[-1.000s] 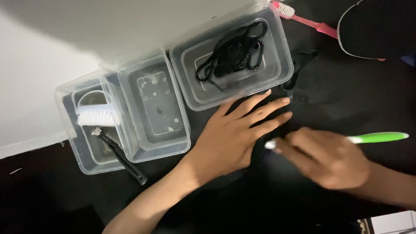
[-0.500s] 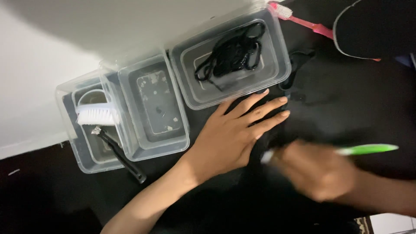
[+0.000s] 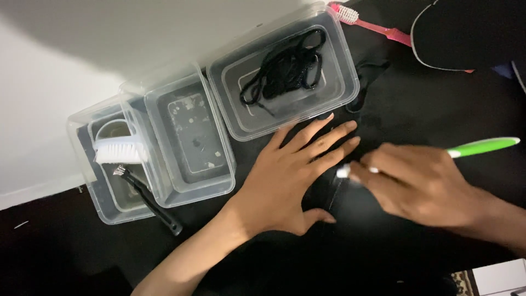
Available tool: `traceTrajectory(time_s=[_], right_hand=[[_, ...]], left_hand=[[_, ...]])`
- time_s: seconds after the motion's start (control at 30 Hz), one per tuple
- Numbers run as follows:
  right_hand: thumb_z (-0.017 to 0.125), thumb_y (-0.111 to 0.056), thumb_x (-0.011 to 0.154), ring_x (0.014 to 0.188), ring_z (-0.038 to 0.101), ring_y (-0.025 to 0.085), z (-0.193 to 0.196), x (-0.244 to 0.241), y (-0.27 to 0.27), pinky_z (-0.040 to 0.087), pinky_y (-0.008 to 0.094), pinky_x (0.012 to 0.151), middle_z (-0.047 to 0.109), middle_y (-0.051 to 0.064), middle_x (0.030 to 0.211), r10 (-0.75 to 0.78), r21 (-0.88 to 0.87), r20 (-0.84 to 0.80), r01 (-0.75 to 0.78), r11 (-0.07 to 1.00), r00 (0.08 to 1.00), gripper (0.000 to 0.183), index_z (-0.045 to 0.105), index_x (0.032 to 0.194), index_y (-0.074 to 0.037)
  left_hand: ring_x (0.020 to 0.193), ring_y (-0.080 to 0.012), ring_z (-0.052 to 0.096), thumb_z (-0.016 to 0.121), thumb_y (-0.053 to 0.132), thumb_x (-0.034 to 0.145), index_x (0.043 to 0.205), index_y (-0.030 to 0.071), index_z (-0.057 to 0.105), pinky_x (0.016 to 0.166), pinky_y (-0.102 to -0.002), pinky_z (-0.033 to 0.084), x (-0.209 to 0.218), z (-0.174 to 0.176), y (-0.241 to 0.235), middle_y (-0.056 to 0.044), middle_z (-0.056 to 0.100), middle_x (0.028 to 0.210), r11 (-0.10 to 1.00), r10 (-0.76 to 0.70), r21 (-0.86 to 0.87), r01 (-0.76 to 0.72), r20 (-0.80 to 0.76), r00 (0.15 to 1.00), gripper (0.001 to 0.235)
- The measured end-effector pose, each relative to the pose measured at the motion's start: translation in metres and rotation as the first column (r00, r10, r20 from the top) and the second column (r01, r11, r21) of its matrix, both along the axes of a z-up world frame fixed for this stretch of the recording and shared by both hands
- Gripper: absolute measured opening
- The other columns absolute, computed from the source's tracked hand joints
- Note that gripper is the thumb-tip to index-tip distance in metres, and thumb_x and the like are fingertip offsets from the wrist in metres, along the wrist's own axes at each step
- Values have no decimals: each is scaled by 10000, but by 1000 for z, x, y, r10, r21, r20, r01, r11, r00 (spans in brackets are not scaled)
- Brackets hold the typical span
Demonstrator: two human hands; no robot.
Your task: The person scrubs a black piece of clothing on a dark table using a green toothbrush and a white cleaning agent. They repeatedly scrub the fabric, wipe it with a blue cloth, and continue the cleaning process.
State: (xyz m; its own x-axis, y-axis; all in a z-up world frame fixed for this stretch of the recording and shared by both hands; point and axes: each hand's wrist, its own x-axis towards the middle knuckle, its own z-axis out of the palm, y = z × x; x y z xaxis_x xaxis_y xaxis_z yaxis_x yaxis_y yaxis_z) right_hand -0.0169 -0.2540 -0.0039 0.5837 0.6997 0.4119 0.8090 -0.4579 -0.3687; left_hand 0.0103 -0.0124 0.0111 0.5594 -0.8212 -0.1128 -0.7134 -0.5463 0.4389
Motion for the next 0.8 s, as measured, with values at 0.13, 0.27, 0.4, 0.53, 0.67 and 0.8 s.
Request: traceTrajectory(time_s=[0.13,0.27,0.4,0.53,0.67,0.8], right_hand=[[628,10,961,583,565,194,-16,-5,-6,417,318,426,605,93,851,-97,-50,1,97,994,995,107,702,1030,42],[495,-135,1025,578,475,251,-41,-38,2,339,429,459,455,47,759,117,-63,-68,-121,991,991,215,646,1029,18],[556,-64,1004,541,488,183,-29,-39,14,393,298,393,541,74,842,99,49,-155,-92,995,983,119,603,969,40],[639,-1,948,648,614,204,-26,-22,-4,519,316,484,625,118,984,32,37,-155,-27,999,987,264,617,1210,13],[579,-66,984,593,559,197,-28,-26,1,465,353,431,551,67,862,-40,-84,-87,33,996,995,206,672,1134,40],[642,-20,969,435,429,141,-26,-48,24,412,318,318,386,9,695,-7,93,-238,30,995,971,183,550,811,-20]], left_hand=[[1582,-280,255,882,721,664,1600,155,355,1258,-552,223,1,0,0,-19,279,1704,1000,-9,-14,8,-28,1000,1214],[1589,-310,339,250,761,874,1601,122,373,1260,-586,271,-2,-1,4,-45,326,1702,990,18,-141,-26,-58,998,975],[1597,-333,318,621,498,837,1605,119,344,1273,-606,255,1,7,7,-74,322,1707,990,9,-139,-22,-96,995,900],[1618,-347,269,531,385,842,1593,100,373,1274,-624,245,4,4,12,-76,323,1704,977,-19,-212,-23,-195,981,819],[1557,-263,390,359,311,1075,1548,133,495,1206,-509,375,1,-2,5,-29,420,1651,985,46,-168,-43,8,999,523],[1509,-212,411,605,131,986,1528,201,537,1168,-461,403,-1,-7,1,43,428,1631,998,56,-44,-51,145,988,551]])
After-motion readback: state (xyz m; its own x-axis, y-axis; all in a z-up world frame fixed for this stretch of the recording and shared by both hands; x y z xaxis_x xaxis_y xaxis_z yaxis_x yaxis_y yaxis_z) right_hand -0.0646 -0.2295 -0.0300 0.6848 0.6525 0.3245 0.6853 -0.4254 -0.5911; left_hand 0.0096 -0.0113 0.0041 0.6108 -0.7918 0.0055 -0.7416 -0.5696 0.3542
